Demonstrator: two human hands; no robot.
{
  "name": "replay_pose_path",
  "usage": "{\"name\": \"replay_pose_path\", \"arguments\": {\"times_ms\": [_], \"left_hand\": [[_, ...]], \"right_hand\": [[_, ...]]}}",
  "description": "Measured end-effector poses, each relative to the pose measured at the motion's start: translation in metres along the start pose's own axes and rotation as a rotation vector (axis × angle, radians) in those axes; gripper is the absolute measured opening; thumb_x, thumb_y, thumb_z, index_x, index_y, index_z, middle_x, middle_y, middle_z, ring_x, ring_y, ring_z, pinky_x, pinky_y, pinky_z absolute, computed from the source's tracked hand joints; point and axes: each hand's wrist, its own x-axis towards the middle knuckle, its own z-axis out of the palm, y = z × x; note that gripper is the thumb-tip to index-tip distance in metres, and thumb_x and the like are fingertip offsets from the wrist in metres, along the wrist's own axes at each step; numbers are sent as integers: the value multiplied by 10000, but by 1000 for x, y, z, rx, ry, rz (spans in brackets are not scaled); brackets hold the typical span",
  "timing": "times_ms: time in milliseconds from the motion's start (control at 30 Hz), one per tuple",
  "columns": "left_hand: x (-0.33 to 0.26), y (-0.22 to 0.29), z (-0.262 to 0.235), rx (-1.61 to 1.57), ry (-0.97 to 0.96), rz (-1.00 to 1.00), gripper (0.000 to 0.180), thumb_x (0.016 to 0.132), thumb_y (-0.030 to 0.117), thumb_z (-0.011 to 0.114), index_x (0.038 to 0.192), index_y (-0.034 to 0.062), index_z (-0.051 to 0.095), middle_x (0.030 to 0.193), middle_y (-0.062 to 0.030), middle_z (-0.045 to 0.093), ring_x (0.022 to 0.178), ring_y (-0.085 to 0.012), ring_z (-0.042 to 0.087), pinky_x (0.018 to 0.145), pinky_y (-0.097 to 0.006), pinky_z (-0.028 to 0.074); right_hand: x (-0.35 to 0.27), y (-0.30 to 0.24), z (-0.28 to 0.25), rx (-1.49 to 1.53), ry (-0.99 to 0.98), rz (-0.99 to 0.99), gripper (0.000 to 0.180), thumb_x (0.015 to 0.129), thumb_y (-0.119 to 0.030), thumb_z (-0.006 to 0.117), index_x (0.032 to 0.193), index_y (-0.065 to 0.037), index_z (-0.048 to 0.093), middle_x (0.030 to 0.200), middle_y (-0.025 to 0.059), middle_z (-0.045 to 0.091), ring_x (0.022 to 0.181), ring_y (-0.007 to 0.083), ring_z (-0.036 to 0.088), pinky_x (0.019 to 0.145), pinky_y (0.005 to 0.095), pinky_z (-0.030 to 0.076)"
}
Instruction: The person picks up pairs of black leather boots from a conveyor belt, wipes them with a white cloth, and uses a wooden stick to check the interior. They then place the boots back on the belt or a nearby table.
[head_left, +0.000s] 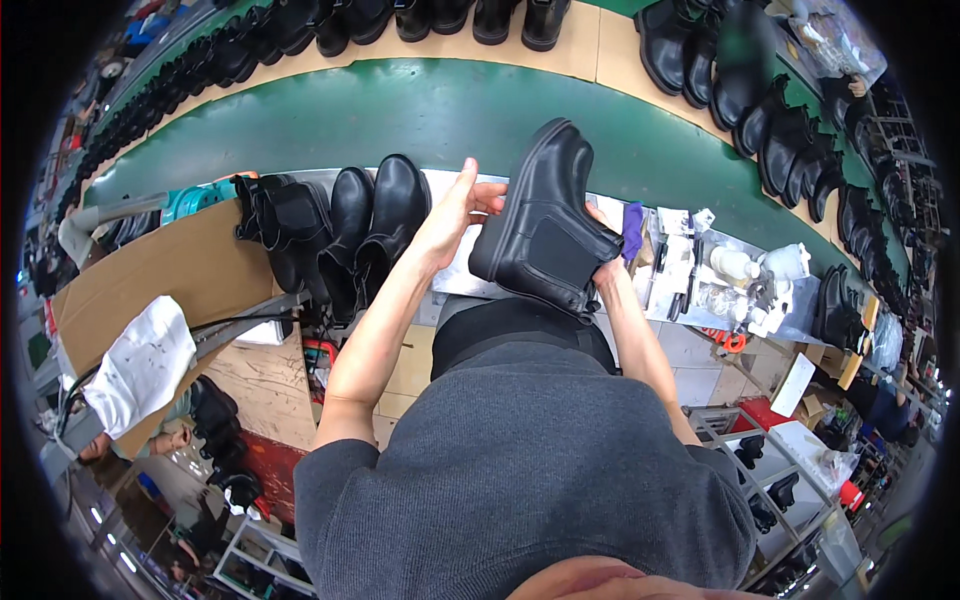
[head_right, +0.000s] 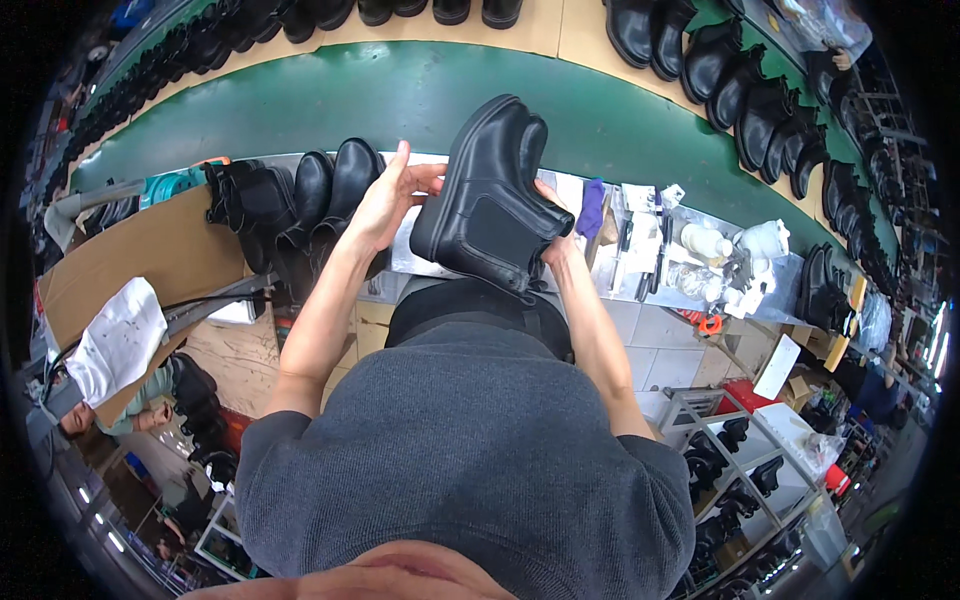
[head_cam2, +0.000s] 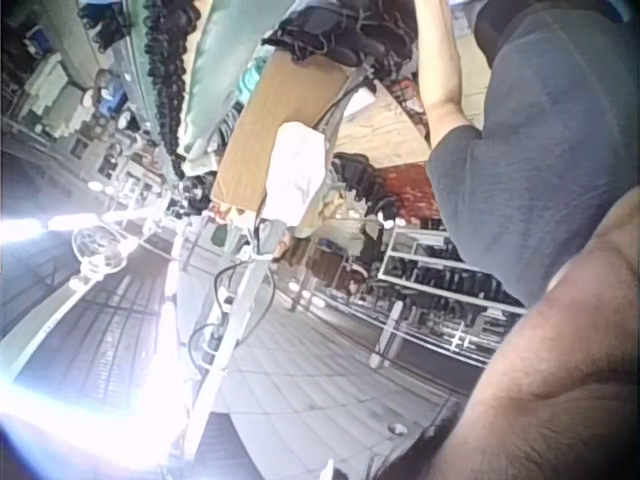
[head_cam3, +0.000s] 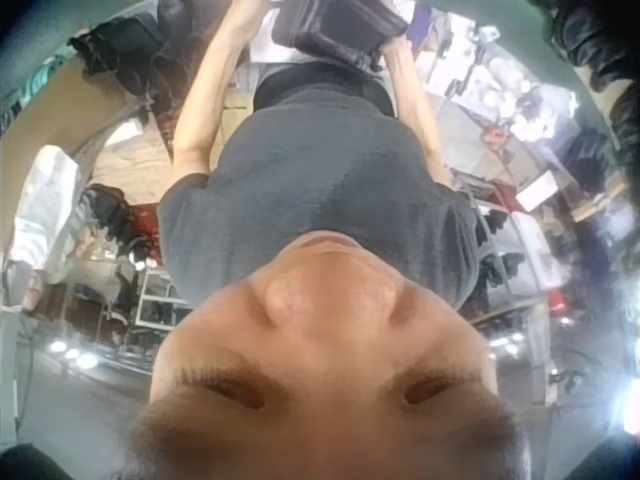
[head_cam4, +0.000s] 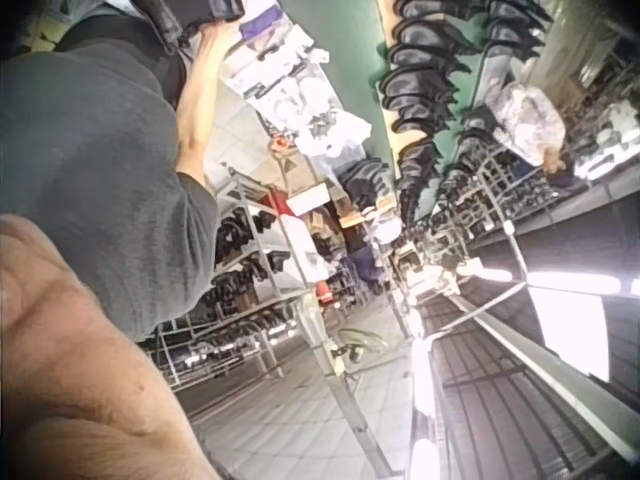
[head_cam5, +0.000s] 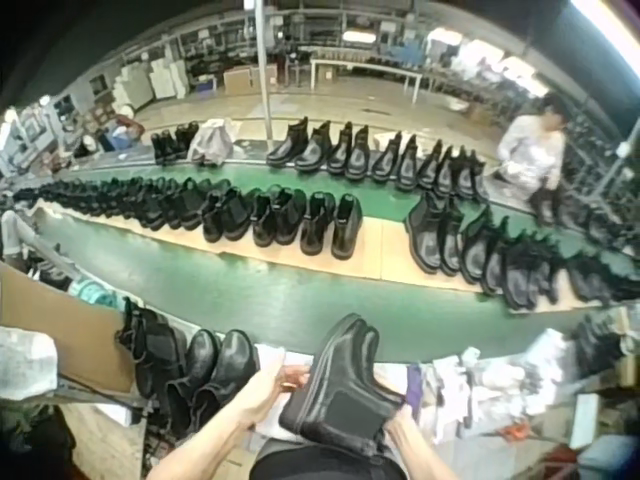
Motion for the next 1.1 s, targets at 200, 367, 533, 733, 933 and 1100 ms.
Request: {"name": "replay_pose_path", "arguments": {"times_ms": [200, 367, 533, 733, 933, 1100], "left_hand": [[44, -56, 4, -440, -38, -173, 776, 922, 622, 315, 1313, -37, 439, 1257, -208, 535, 1159, -290, 537, 1001, -377, 416], [57, -71, 40, -982, -389, -72, 684, 952, 561, 297, 1297, -10, 450, 1231, -188, 542, 1112, -285, 559, 976, -369, 447], [54, -79, 63, -1088, -333, -7, 627, 977, 514, 275, 1285, -1, 458, 1197, -169, 557, 1086, -271, 566, 973, -362, 443], [61, -80, 62, -603, 122, 357, 650, 955, 563, 302, 1208, 0, 505, 1082, -147, 599, 983, -253, 599, 911, -369, 474], [51, -69, 24, -866, -322, 163, 606, 938, 525, 383, 1231, 7, 496, 1098, -134, 599, 970, -234, 590, 879, -364, 481], [21, -45, 40, -690, -142, 282, 508, 966, 300, 414, 1357, -19, 357, 1099, -150, 572, 881, -222, 581, 798, -322, 487]], "right_hand": [[-37, -23, 37, -828, 286, -375, 705, 919, -578, 428, 1386, -50, 398, 1185, 62, 520, 929, 153, 564, 778, 271, 442], [-56, -73, 75, -805, 132, -402, 785, 922, -632, 336, 1414, -21, 339, 995, 30, 492, 766, 109, 499, 689, 260, 425], [-60, -86, 69, -1010, 115, -586, 718, 960, -569, 324, 1360, 20, 416, 812, 43, 511, 689, 82, 458, 652, 222, 390], [-36, -65, 35, -913, -18, -733, 718, 978, -497, 343, 1422, 58, 240, 1451, 140, 335, 1331, 203, 318, 1073, 292, 246], [-23, -50, 45, -470, 105, -577, 557, 948, -422, 478, 1289, 18, 459, 1208, 101, 560, 1139, 176, 497, 987, 279, 354], [-43, -46, 31, 121, -368, -134, 526, 949, -395, 481, 1281, 13, 469, 1202, 115, 559, 1143, 197, 499, 987, 298, 371]]}}
